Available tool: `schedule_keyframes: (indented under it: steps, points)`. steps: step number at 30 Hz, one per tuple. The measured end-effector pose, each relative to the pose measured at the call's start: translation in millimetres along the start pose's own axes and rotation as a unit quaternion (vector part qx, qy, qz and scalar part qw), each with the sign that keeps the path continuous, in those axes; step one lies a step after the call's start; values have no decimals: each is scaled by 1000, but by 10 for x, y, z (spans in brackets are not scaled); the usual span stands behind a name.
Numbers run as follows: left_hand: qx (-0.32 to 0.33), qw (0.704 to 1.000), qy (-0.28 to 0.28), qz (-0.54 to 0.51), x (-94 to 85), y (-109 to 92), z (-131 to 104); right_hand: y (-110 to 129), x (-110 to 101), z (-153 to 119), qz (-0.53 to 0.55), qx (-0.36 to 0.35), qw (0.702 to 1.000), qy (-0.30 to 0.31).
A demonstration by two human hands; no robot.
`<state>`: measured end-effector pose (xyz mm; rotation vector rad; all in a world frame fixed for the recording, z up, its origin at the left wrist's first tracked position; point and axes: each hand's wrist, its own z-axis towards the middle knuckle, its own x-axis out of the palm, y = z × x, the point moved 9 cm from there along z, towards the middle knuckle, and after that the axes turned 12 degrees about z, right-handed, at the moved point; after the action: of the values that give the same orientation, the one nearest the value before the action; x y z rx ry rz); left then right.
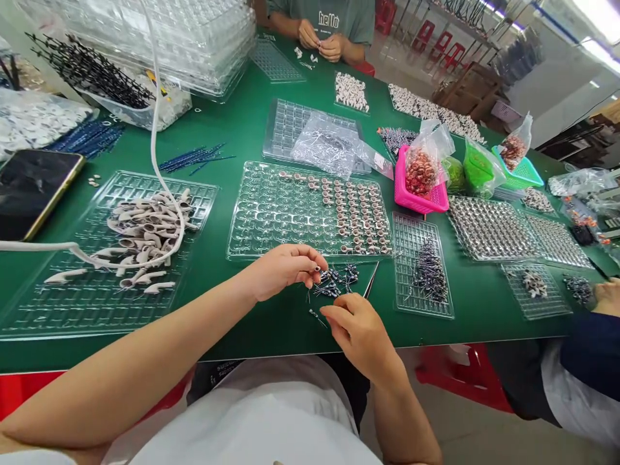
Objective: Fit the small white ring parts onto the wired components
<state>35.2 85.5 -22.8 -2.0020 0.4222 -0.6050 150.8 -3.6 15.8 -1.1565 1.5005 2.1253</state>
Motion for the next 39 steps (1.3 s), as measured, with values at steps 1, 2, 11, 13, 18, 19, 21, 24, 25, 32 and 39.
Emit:
schedule_keyframes:
  steps: [1,2,11,13,18,19,21,24,25,32,39]
  points:
    - [-1,1000,0,-10,-9,-6,0,21,31,36,-1,-4,1000,17]
    - [-3,1000,-2,-21,-22,-9,1,42,61,70,-3,-5,1000,31]
    - [-10,996,-23,-85,-64,54,16,84,342,246,-110,38,990,81]
    - [-15,996,-19,-89,-37,65,7,71,340,250,-97,39,992,64]
    - [-21,995,8,-101,86,58,-38,-44,105,155,68,73,993,-59]
    - [-24,994,15,-104,122,61,-49,-106,51,114,121,93,984,-90]
    - [-35,993,30,-104,200,78,-71,-270,-42,16,231,141,949,-162]
    - [-55,992,55,-97,327,122,-99,-513,-108,-108,383,184,863,-272]
    - [-60,992,62,-90,364,137,-106,-572,-109,-125,425,186,834,-298]
    - [-40,995,73,-55,433,172,-106,-648,-60,-12,525,166,774,-313]
    - [-17,997,70,-12,413,159,-110,-506,-135,18,486,109,802,-331]
